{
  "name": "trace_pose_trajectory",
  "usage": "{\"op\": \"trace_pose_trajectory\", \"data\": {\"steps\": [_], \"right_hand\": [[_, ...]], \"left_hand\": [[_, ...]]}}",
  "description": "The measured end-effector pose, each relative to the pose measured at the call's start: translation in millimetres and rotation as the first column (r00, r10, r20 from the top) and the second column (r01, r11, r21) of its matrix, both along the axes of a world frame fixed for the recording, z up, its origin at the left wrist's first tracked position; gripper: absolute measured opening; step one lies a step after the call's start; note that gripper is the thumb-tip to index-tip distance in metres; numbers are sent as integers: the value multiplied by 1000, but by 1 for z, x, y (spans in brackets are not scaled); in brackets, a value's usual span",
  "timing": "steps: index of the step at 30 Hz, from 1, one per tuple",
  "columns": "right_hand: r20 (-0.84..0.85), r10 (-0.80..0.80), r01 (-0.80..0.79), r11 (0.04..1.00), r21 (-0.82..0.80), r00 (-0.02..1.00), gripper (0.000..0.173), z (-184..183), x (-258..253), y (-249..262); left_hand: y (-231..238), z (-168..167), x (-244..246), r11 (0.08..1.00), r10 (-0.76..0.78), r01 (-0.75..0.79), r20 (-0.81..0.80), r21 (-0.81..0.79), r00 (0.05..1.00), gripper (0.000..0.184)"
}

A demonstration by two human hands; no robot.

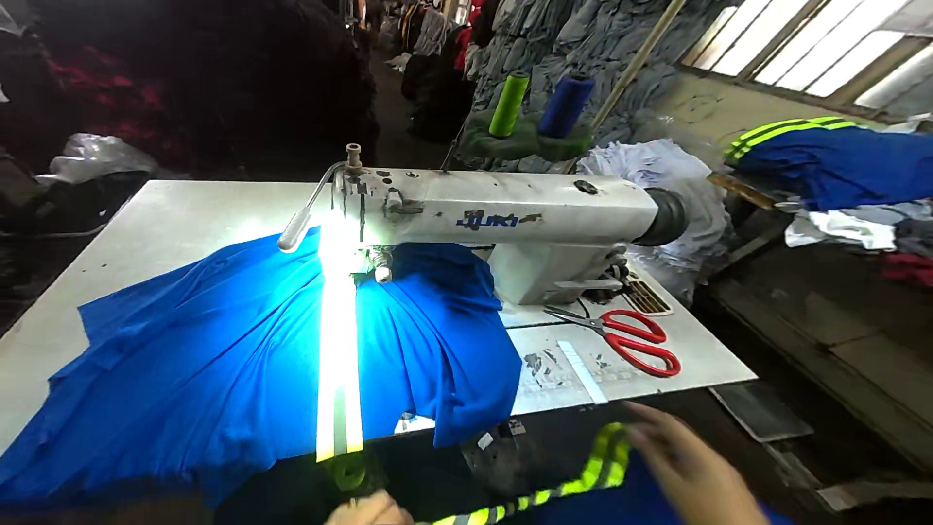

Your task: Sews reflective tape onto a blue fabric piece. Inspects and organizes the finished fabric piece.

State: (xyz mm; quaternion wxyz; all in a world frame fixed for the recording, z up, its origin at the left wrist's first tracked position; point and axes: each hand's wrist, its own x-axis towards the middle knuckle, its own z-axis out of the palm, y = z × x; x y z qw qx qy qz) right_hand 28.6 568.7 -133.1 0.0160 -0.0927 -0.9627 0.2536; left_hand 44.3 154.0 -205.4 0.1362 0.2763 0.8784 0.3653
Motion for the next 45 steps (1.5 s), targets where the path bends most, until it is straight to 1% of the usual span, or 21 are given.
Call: {"op": "trace_pose_trajectory", "data": {"steps": [1,2,3,4,5,6,7,8,10,13,18,26,28,31,32,35,37,38,39,41,45], "right_hand": [[-140,159,-168,984,-52,977,32,-3,-4,-43],[-278,298,-331,940,-82,913,24,-5,-9,-85],[-385,403,-465,881,-80,830,21,-5,-15,-126],[-456,486,-563,825,-42,746,20,-6,-20,-161],[-506,551,-630,776,20,663,20,-10,-26,-190],[-539,602,-669,738,93,589,20,-15,-34,-211],[-556,633,-687,712,145,539,21,-21,-43,-227],[-555,651,-691,701,178,518,21,-28,-52,-236],[-540,661,-686,701,197,520,20,-44,-66,-242],[-546,645,-675,714,183,534,19,-59,-70,-238],[-538,642,-665,723,189,546,19,-60,-67,-237],[-531,648,-673,716,184,545,18,-61,-68,-236],[-521,661,-673,711,203,541,22,-60,-68,-236],[-489,699,-665,692,279,522,36,-57,-67,-236],[-482,708,-657,688,308,516,38,-56,-66,-237],[-478,723,-637,680,363,499,37,-56,-62,-238],[-475,734,-620,672,405,485,36,-54,-61,-239],[-468,738,-613,669,419,486,36,-54,-59,-239],[-459,739,-608,670,426,493,36,-53,-57,-240],[-446,732,-602,680,419,516,35,-53,-55,-242],[-423,712,-600,701,385,560,35,-51,-52,-249]], "left_hand": [[-5,25,-4,994,85,-74,-143,79,986,19],[-12,47,-11,981,181,-153,-267,122,947,19],[-20,59,-21,963,266,-233,-373,132,889,19],[-29,61,-33,946,323,-300,-459,125,828,20],[-39,54,-46,934,345,-341,-519,106,782,23],[-46,44,-57,928,347,-362,-556,88,755,27],[-52,34,-66,926,343,-369,-565,73,750,30],[-56,26,-71,926,340,-374,-556,55,759,32],[-59,16,-74,921,349,-387,-532,42,772,35],[-61,14,-72,916,373,-397,-505,63,778,35],[-61,14,-72,913,382,-399,-506,79,773,32],[-59,12,-71,904,395,-423,-509,65,764,39],[-59,12,-71,902,396,-427,-508,60,765,38],[-58,13,-71,901,392,-430,-523,53,757,39],[-58,12,-71,905,382,-423,-543,54,748,38],[-55,12,-65,945,300,-311,-643,101,704,25],[-49,30,-59,972,224,-208,-678,105,700,24],[-50,35,-56,981,185,-172,-673,87,716,22],[-55,32,-54,987,151,-153,-671,56,726,21],[-67,24,-52,994,85,-105,-625,6,776,21],[-74,21,-56,998,31,-55,-640,-17,768,22]]}}
